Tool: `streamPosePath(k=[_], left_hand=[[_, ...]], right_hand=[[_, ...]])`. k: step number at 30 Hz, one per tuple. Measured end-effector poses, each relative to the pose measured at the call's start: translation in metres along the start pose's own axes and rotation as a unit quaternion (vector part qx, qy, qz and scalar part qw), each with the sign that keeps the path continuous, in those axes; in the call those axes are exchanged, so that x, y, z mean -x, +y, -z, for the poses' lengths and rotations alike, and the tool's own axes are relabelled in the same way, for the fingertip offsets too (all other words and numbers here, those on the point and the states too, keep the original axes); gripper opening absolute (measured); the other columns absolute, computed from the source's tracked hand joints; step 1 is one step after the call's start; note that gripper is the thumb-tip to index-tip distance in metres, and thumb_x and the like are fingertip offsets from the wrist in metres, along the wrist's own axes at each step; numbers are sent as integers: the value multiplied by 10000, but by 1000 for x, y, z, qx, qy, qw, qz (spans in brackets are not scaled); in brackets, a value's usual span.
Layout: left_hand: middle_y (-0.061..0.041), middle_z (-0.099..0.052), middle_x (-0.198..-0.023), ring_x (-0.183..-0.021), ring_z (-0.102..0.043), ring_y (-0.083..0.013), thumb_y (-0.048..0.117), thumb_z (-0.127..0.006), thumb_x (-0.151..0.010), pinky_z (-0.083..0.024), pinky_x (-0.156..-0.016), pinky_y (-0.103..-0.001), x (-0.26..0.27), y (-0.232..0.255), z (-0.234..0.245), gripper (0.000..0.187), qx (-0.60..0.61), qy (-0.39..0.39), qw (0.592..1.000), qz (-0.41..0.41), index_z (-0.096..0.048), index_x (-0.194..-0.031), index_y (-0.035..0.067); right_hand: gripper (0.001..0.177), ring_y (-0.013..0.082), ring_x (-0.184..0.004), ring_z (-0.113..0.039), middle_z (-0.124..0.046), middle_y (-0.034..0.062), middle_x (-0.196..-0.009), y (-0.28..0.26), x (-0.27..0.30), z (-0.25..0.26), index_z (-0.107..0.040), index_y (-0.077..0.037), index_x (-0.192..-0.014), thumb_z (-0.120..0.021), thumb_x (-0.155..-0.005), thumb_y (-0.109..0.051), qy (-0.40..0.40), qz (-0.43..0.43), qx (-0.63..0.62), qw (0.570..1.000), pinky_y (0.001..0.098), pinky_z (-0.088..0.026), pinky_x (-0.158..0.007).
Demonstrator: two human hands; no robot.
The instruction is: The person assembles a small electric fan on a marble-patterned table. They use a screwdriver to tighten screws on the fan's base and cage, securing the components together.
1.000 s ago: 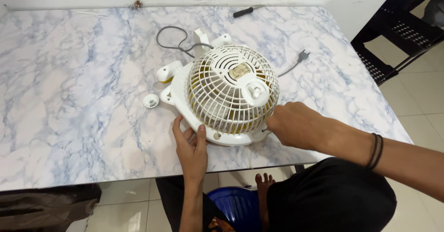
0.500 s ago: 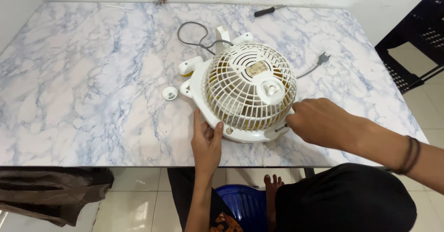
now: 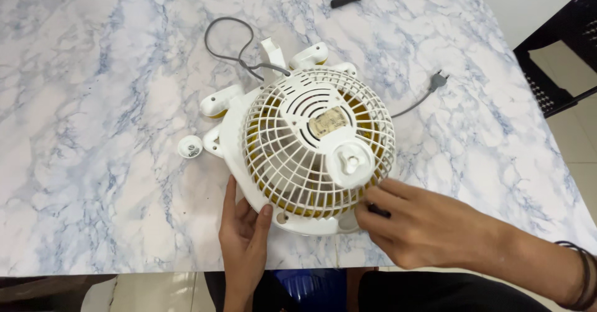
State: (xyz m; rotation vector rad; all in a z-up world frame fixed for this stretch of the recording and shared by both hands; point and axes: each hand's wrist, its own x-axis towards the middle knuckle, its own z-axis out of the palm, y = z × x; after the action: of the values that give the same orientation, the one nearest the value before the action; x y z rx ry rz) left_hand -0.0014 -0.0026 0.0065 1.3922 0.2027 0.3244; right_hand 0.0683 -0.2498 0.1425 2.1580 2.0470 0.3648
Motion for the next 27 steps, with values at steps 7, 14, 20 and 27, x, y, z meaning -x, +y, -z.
streamPosePath(k=[7,14,20,27], left_hand=[[-224,-698,-1216,-1081,-714,-230,35,-604,-951,-581,-883,-333,-3,2,-1,772,-8,0,1000,18,-210,-1614,-1],[-216,-674,-1306,-1166,-690,-229,48,-602,-970,-577,-964,-342,-8,-7,2,755,3,-25,999,-28,-200,-1608,-2],[-208,-663,-1356,-1170,-683,-202,50,-584,-993,-569,-984,-328,-27,-23,2,685,6,-44,994,-95,-263,-1595,-16],[-183,-729,-1236,-1014,-734,-192,130,-608,-996,-588,-872,-307,-44,-24,-1,636,-56,-16,994,-90,-353,-1559,-19]], right_hand=[[142,245,-811,-589,-565,85,-815,-11,0,-7,-696,62,-708,-697,-639,-62,-84,-48,1,995,371,-566,-671],[179,211,-656,-646,-641,134,-798,-27,-6,-8,-703,52,-866,-679,-699,-7,-232,-149,36,961,318,-569,-483],[185,233,-529,-750,-736,132,-852,-23,-22,-20,-742,-92,-1033,-563,-987,-96,-249,-440,-168,846,347,-614,-469],[359,308,-670,-747,-749,184,-754,-24,-33,-2,-725,-22,-887,-603,-986,-344,-239,-518,-176,802,414,-629,-643]])
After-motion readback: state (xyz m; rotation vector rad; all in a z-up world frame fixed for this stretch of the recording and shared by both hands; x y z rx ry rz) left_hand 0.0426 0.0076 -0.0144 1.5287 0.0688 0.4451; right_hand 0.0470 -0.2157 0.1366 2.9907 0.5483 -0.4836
